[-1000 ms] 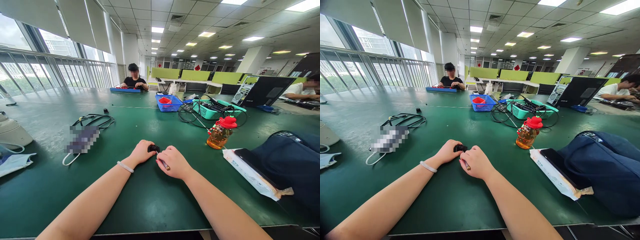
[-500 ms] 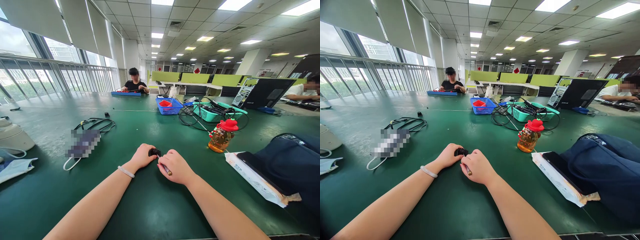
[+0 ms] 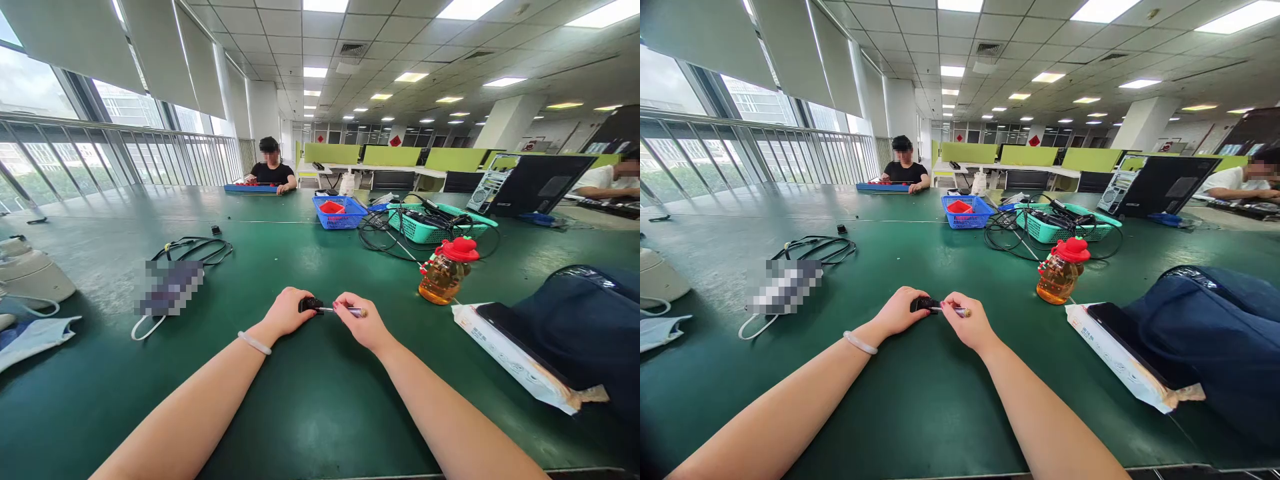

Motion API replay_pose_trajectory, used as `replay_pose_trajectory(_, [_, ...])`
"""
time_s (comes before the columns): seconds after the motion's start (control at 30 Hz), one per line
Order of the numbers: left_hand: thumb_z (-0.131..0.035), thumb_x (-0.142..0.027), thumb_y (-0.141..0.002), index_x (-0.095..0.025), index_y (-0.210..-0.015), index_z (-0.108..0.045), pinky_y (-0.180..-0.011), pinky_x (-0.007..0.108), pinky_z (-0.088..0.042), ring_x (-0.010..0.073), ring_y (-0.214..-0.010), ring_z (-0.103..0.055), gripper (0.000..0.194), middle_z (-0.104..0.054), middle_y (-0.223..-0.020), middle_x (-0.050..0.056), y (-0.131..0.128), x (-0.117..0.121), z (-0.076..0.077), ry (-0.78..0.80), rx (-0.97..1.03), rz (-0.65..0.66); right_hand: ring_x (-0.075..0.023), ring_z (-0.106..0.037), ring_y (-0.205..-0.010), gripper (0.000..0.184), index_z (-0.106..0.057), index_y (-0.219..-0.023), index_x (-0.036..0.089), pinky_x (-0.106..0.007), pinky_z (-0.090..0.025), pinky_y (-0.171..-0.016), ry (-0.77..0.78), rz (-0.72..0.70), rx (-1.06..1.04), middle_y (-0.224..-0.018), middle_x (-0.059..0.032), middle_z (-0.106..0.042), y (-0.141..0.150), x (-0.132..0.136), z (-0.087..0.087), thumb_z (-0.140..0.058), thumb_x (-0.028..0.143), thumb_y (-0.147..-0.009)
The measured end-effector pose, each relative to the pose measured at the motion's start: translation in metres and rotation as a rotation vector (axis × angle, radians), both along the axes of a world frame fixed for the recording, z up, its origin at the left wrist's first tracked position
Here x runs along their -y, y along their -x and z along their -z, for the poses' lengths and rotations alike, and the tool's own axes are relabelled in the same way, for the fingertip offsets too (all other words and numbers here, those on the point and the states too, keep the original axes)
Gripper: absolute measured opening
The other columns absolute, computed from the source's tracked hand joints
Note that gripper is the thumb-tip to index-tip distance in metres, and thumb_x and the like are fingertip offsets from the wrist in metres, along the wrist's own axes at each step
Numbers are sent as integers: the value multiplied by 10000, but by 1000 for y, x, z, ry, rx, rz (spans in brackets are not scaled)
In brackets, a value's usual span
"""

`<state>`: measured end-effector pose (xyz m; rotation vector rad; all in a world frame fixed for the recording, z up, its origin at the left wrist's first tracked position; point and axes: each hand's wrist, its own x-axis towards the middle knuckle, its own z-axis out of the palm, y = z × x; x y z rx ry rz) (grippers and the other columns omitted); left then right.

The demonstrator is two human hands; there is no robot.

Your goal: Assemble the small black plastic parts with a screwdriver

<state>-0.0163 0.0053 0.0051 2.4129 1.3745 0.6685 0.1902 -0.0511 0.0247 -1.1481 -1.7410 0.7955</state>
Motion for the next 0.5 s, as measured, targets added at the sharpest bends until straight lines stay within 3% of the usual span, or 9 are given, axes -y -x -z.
replay_pose_trajectory(0.5, [-668,-352,-780,-242,-1062,-692,-974,410,-460,270,-1079,-581,303,-709,-1056,55,0,0,1,6,-2,-13,-119,-463,-576,222,-549,-715,215,-243,-353,-576,-174,-20,196,-614,33,-533,4,5,-3,-490,344,-885])
